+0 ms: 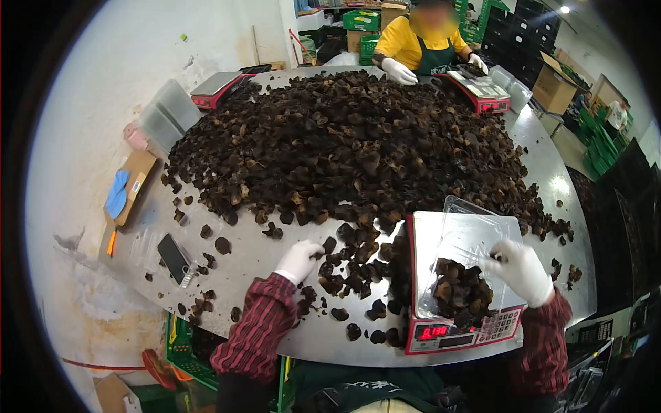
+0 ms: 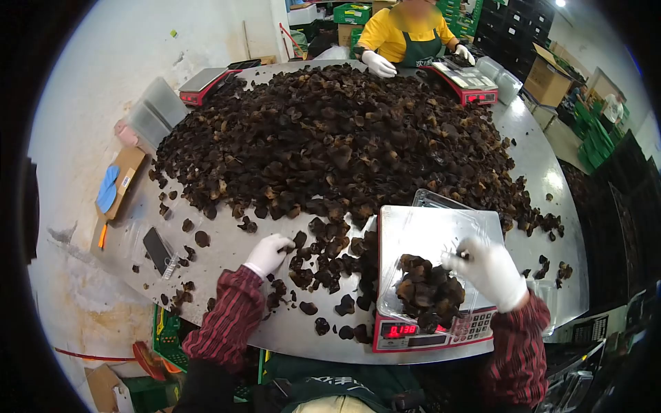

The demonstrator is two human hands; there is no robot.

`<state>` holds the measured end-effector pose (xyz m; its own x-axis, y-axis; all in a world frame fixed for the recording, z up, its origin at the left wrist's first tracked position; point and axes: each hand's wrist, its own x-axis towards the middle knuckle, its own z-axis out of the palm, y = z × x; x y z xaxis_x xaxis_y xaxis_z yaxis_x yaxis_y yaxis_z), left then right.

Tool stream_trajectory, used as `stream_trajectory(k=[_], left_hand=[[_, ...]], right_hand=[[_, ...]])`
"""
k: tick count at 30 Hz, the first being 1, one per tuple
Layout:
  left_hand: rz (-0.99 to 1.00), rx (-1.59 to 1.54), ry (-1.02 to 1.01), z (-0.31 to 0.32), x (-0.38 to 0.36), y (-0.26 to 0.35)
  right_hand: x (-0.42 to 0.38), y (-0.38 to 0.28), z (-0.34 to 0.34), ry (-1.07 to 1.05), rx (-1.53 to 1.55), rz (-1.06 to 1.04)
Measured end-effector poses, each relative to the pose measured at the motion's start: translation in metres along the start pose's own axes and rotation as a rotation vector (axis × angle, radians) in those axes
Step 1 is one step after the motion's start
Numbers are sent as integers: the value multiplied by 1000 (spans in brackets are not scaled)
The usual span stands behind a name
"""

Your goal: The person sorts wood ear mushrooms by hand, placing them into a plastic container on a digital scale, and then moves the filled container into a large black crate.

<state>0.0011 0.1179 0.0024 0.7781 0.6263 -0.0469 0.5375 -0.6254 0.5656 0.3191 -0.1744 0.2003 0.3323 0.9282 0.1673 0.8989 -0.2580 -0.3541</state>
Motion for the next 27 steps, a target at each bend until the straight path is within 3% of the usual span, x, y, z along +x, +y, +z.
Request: stream_trajectory(k=[3, 4, 5, 6, 8, 9, 11, 13, 14, 15, 16, 17, 20, 21, 23, 27], left_hand=[[21, 200, -121, -29, -18, 39], [157, 182, 6, -24, -16, 42], [155, 183, 11, -18, -10, 49], [225, 121, 90, -14, -2, 59], [318, 47, 232, -1, 22, 75], [339, 35, 295, 8, 38, 78], [307, 69, 400, 17, 67, 88], [244, 214, 268, 25, 87, 87], [200, 288, 159, 30, 93, 89], [154, 360, 47, 36, 96, 89], [145, 339, 58, 40, 96, 87], [142, 341, 63, 37, 91, 87], [283, -168, 326, 21, 59, 86], [281, -228, 327, 4, 38, 91], [264, -217, 334, -25, -10, 84], [-46, -57, 255, -75, -126, 39]], right_hand=[[-41, 0, -3, 70, 7, 15], [-53, 6, -2, 153, 33, 215], [-65, 13, 1, 236, 60, 412], [-76, 22, 8, 239, 60, 408], [-96, 42, 31, 491, 96, 566], [-105, 48, 40, 574, -64, 327], [-124, 55, 60, 556, 178, 668], [-126, 33, 62, 471, 435, 798], [-122, 31, 72, 482, 264, 624], [-123, 26, 76, 462, 466, 660], [-123, 21, 77, 415, 554, 702], [-119, 12, 73, 367, 642, 745], [-115, 19, 77, 379, 663, 726], [-112, 18, 75, 352, 707, 753], [-105, 13, 74, 349, 725, 717], [-98, 10, 71, 341, 774, 764]])
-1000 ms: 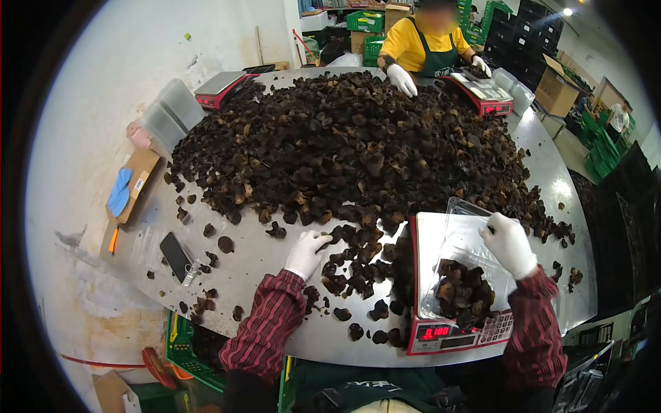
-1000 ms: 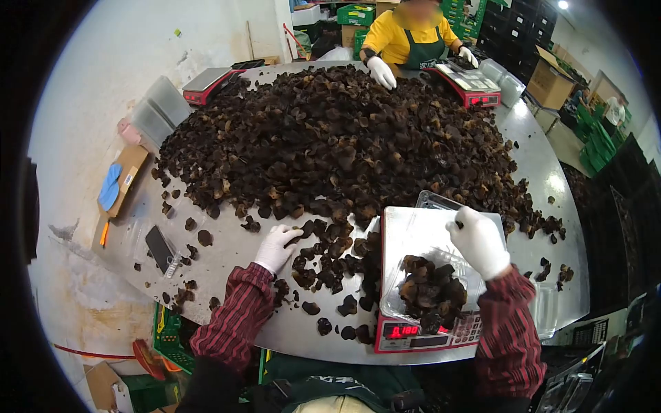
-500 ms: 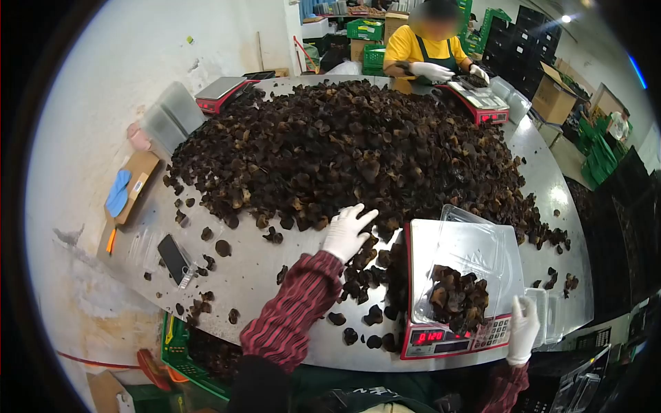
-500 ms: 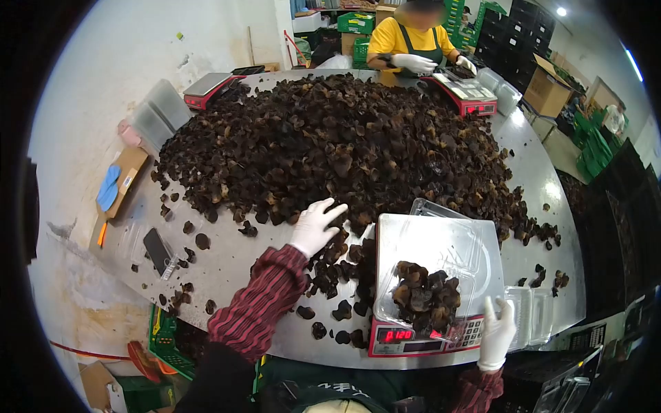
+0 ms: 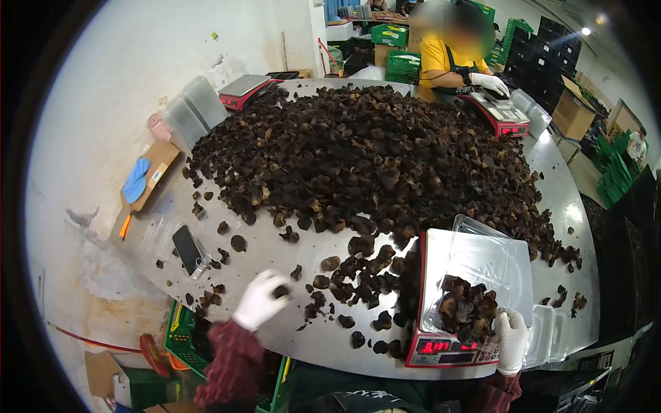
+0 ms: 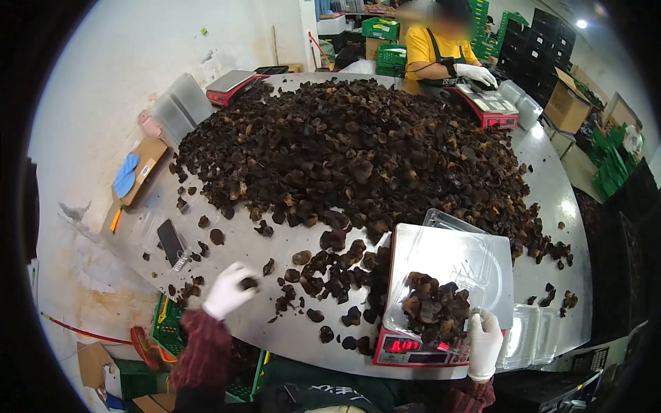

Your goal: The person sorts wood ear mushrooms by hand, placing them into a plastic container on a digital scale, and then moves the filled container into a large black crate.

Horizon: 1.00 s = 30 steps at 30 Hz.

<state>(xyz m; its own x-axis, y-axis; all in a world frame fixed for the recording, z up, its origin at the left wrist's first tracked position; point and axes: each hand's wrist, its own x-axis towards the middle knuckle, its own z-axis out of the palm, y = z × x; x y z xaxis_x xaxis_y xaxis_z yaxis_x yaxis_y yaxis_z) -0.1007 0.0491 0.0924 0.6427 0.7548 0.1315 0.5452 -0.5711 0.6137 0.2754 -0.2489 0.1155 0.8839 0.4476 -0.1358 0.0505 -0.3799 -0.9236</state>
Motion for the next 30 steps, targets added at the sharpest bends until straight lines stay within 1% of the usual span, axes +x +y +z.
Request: stream_trajectory(k=[2, 4, 5, 7, 9, 10, 11, 12, 14, 16, 18, 19, 20, 22, 24, 25, 26, 28, 30], left_hand=[[-165, 136, -137, -33, -47, -45], [-266, 336, -283, -53, -85, -83], [-267, 338, -279, -54, -81, -83], [-211, 440, -107, -50, -68, -76], [-137, 212, -63, -38, -15, -47], [1, 179, -34, -25, 15, -47], [100, 145, -23, -12, 51, -44], [165, 124, 20, 5, 87, -46], [217, 173, 143, 38, 160, -48], [12, 358, 163, 55, 204, -22], [-127, 312, -32, 89, 220, -20], [-137, 413, -80, 109, 217, -14], [-99, 396, 40, 126, 211, -15], [35, 162, 210, 146, 190, -29], [131, 73, 145, 144, 165, -44], [117, 39, 136, 137, 157, -46], [103, 5, 133, 127, 151, -48], [108, -52, 245, 116, 147, -55], [77, -63, 272, 99, 145, -37]], right_hand=[[0, -5, 0, -2, 0, -4], [0, -12, 3, 21, -15, 38], [11, 10, 0, 29, -55, -68], [15, 11, -1, 27, -39, -60], [15, 4, 1, 27, -29, -51], [11, -6, 4, 61, -48, -39], [9, -11, 5, 95, -68, -26], [10, -8, 4, 100, -74, -21], [9, 2, -1, 120, 12, 19], [5, -1, -2, 128, -11, -4], [3, 1, -3, 134, -26, -29], [3, 7, -4, 141, -23, -22], [3, 11, -6, 147, -19, -14], [1, 5, -7, 160, -4, 25], [0, 5, -10, 185, -64, 9], [-1, 0, -8, 183, -115, -42], [-1, 0, -7, 169, -59, 13], [0, 12, -6, 151, 10, -8], [-6, 4, 0, 167, -7, -9]])
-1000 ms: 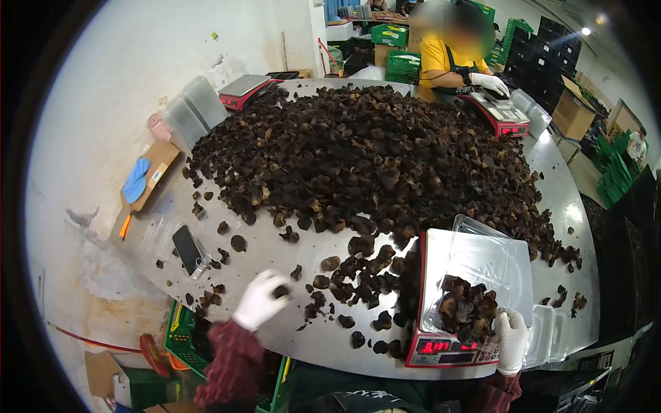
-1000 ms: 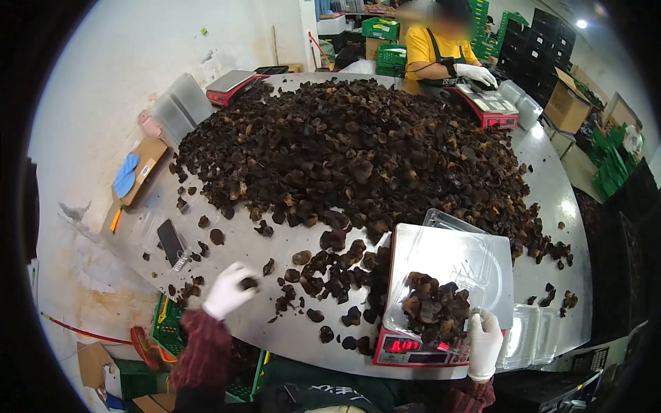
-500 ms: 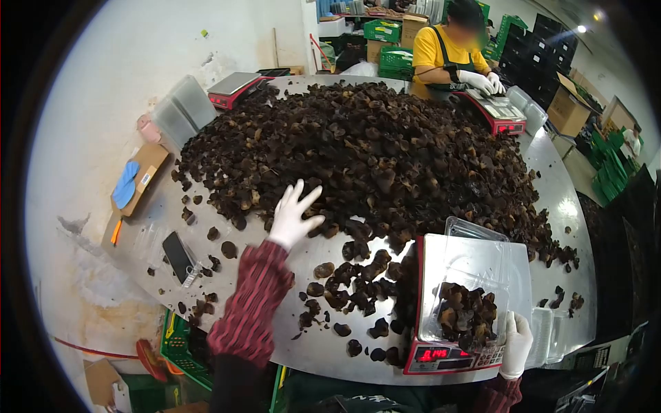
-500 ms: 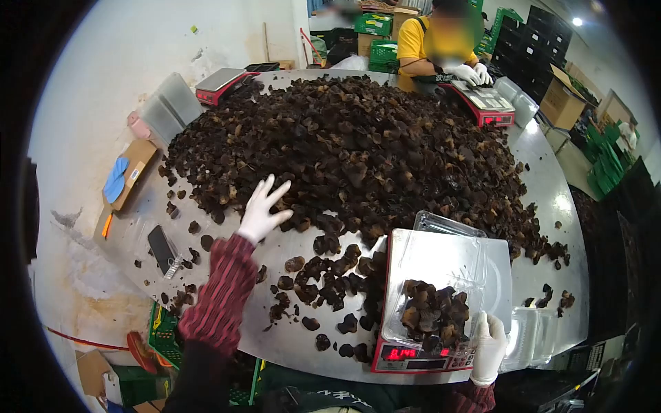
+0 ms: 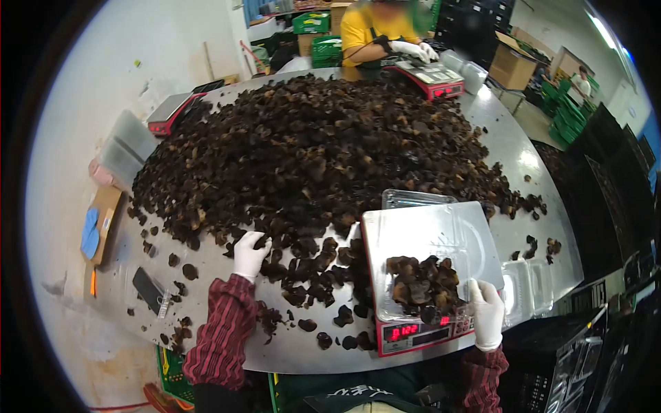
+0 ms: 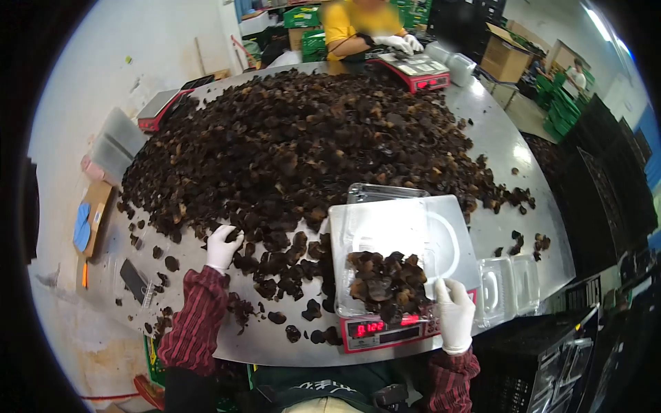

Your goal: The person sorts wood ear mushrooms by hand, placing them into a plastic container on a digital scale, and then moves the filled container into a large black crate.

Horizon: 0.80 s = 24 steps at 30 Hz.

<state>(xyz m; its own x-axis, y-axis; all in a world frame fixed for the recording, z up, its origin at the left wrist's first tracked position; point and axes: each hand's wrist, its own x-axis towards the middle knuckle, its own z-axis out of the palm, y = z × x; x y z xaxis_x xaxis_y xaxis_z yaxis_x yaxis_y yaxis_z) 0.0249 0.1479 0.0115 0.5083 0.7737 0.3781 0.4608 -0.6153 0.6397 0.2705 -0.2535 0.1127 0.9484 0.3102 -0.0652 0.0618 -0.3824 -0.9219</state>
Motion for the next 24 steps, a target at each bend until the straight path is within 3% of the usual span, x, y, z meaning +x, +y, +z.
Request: stream_trajectory(k=[2, 5, 10, 11, 14, 16, 18, 21, 24], left_hand=[[-26, -179, -83, -15, 5, 44], [171, -381, -139, -21, 7, 142], [585, -490, -328, 23, -7, 252], [643, -421, -515, 40, -9, 263], [757, -115, -930, 60, -12, 280], [705, -269, -860, 56, -8, 277], [646, -478, -826, 39, 1, 277], [495, -492, -842, 22, 3, 261], [548, -361, -798, 19, -5, 250]], right_hand=[[-4, 2, 2, -12, 26, -8], [-8, -1, 1, 33, -305, -220], [-11, 8, 1, 123, -393, -381], [-11, 7, 0, 119, -408, -410], [-14, 8, -6, 104, -400, -429], [-14, 10, -12, 185, -442, -597], [-17, 10, -19, 154, -405, -492], [-15, 16, -21, 95, -336, -395], [-12, 27, -16, 41, -271, -333]])
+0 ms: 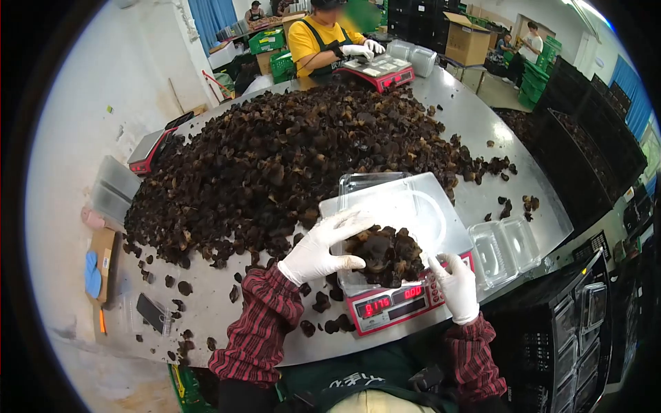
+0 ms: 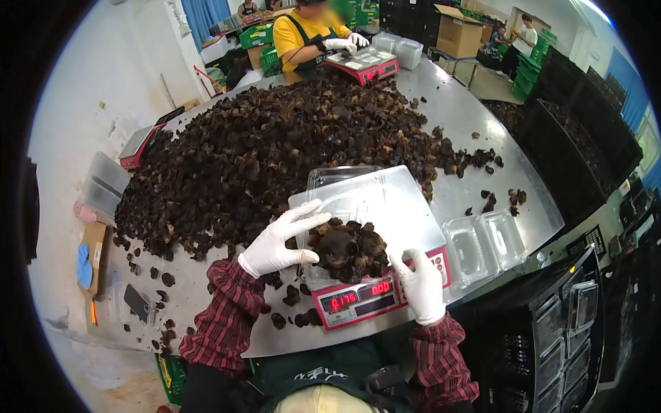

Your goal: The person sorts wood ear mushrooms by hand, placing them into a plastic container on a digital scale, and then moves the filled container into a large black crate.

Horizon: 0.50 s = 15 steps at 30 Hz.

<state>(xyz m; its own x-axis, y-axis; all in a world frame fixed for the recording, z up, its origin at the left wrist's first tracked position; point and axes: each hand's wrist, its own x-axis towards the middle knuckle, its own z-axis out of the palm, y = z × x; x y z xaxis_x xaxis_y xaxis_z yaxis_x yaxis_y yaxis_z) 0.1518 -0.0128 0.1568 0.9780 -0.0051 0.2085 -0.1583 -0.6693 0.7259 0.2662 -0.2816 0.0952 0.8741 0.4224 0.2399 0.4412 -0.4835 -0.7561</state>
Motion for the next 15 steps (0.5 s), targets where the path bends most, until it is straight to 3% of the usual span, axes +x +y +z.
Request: stream_trajectory(k=[4, 6, 7, 11, 12, 15], left_hand=[[91, 297, -6, 25, 5, 10], [90, 290, 5, 54, 14, 10], [64, 396, 50, 71, 17, 7], [5, 601, 235, 100, 23, 23], [29, 505, 268, 99, 22, 23], [63, 154, 365, 80, 12, 22]], right_hand=[[3, -13, 5, -133, 80, 105], [5, -32, 7, -300, 148, 309], [2, -26, 17, -229, 191, 133], [2, -2, 30, -139, 66, 106], [3, -28, 17, -183, 220, 256], [2, -21, 16, -138, 337, 252]])
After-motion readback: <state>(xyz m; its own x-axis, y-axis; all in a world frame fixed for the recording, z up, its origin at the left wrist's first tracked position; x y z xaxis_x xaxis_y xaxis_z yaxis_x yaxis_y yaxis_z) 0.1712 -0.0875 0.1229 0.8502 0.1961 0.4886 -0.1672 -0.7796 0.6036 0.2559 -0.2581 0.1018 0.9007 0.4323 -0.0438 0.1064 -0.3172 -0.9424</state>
